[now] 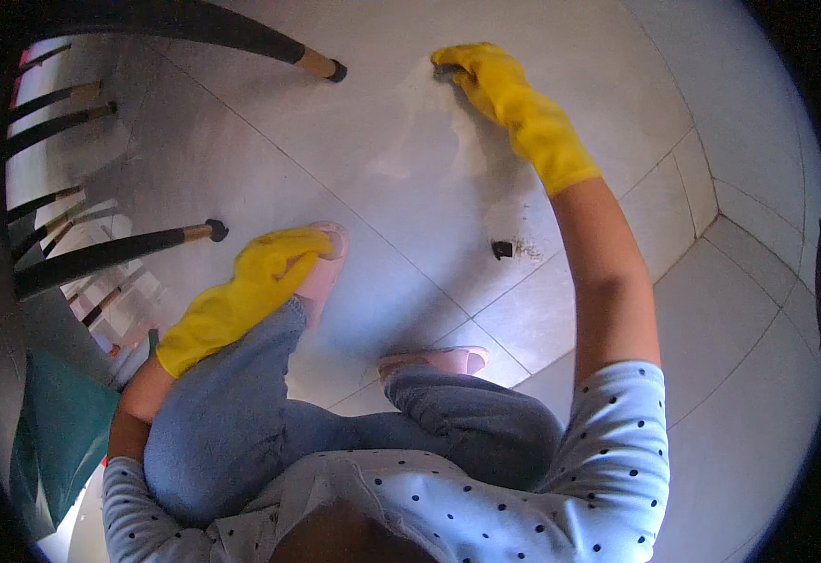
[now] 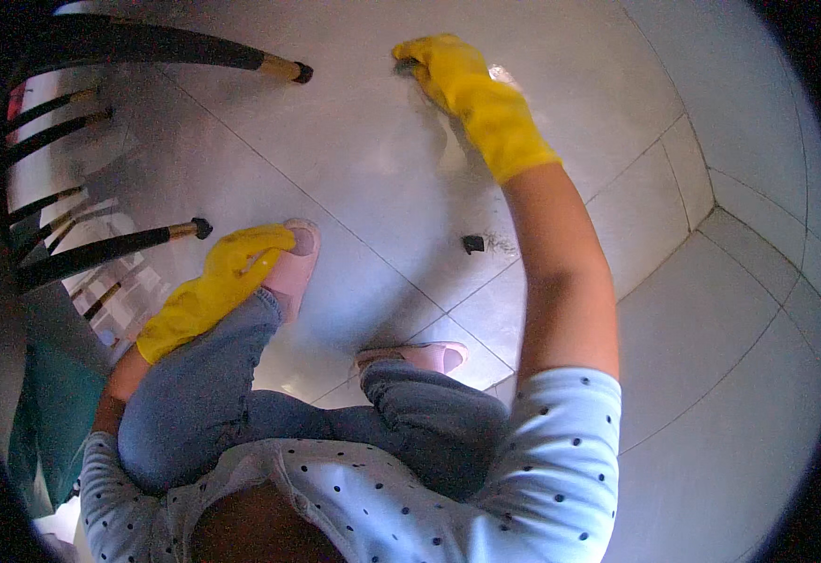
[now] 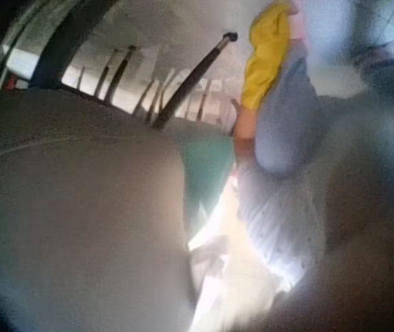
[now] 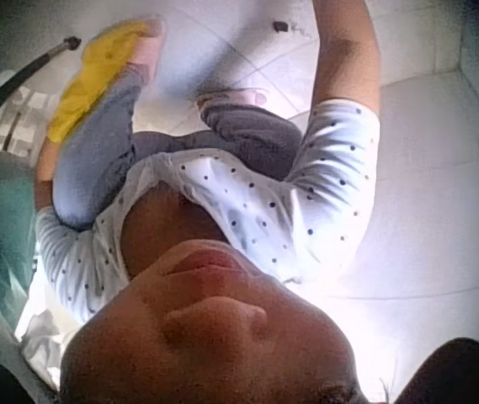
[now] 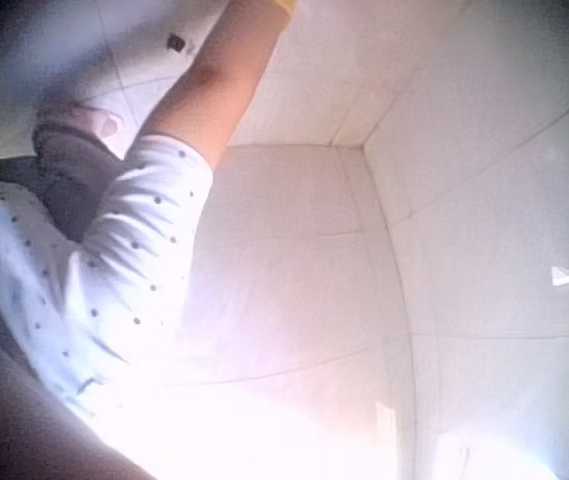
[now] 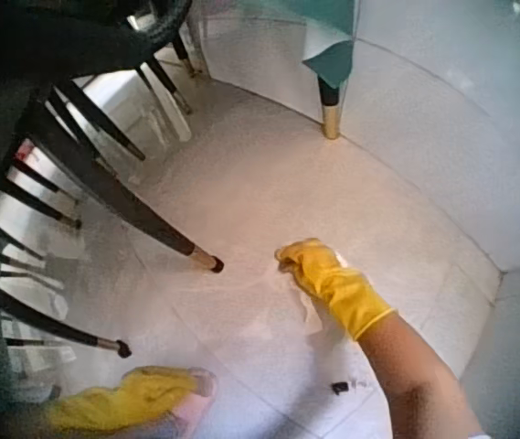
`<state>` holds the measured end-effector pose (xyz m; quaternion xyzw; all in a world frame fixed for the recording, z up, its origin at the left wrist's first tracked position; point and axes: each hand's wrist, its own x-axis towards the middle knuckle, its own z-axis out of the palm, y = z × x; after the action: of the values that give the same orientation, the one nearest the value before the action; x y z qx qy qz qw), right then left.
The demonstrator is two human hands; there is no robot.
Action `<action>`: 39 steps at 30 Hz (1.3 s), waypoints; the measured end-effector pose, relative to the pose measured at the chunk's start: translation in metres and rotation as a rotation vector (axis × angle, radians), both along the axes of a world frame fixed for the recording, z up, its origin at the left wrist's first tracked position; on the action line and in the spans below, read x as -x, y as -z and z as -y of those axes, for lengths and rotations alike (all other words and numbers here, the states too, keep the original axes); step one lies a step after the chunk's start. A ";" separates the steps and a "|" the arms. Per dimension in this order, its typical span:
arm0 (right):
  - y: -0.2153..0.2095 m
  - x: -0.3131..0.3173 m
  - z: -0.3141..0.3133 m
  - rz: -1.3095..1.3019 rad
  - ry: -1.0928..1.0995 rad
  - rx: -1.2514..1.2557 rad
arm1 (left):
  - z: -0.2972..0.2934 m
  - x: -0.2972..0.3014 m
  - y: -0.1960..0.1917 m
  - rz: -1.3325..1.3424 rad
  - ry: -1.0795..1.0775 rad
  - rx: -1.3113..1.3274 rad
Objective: The person sits on a tiled floor and scrubs the surface with a small grey cloth or sponge. They wear yellow rubber gloves and pink slippers, moving methodically across the floor tiles to clean them.
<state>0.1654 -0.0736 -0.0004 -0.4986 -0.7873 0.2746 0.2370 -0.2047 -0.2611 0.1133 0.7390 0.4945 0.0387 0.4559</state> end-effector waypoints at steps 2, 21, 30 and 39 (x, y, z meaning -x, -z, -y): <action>0.013 -0.002 -0.008 0.041 -0.026 -0.026 | -0.002 0.016 0.008 -0.046 -0.098 -0.007; -0.007 0.228 0.043 -0.015 -0.599 0.165 | -0.005 0.033 -0.045 0.040 -0.593 -0.075; 0.019 0.175 0.113 0.269 -0.651 0.440 | 0.042 0.072 -0.065 -0.068 -0.685 0.006; 0.000 0.023 0.207 0.124 -0.628 0.422 | 0.017 0.138 -0.101 -0.622 -0.420 -0.026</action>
<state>0.1420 -0.2804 -0.0007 -0.2865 -0.8406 0.4594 -0.0148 -0.3429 -0.2778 0.2142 0.6038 0.7495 -0.0888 0.2566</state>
